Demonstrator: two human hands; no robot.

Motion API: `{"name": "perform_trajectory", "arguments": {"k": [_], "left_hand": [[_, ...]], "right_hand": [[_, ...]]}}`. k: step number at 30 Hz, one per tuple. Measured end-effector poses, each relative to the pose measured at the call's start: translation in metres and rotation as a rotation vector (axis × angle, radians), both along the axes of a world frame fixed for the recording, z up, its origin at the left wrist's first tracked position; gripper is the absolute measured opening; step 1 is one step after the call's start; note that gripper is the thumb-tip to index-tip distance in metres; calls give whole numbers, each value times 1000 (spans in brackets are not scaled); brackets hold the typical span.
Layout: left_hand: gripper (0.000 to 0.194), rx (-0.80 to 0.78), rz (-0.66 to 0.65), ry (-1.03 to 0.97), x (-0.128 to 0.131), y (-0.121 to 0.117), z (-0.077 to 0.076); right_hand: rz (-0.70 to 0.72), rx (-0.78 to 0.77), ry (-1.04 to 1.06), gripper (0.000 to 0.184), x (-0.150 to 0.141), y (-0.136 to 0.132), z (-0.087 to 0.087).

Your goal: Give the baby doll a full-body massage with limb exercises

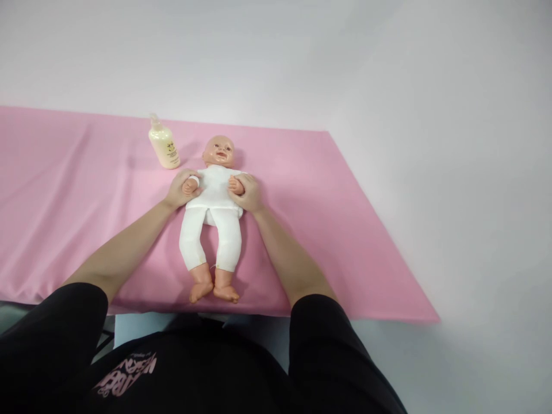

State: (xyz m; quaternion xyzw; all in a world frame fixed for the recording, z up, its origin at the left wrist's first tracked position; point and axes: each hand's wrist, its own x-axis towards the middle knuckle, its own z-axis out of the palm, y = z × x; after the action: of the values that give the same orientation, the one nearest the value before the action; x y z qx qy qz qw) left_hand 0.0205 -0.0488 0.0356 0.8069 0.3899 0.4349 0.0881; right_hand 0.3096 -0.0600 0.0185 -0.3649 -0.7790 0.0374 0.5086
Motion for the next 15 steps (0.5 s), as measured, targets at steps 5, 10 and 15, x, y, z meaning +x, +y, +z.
{"name": "perform_trajectory", "arguments": {"k": [5, 10, 15], "left_hand": [[38, 12, -14, 9, -1, 0, 0], [40, 12, -13, 23, -2, 1, -2], [61, 16, -29, -66, -3, 12, -16]], "right_hand": [[33, 34, -9, 18, 0, -1, 4], [37, 26, -20, 19, 1, -1, 3], [19, -66, -22, 57, 2, 5, -4]]}}
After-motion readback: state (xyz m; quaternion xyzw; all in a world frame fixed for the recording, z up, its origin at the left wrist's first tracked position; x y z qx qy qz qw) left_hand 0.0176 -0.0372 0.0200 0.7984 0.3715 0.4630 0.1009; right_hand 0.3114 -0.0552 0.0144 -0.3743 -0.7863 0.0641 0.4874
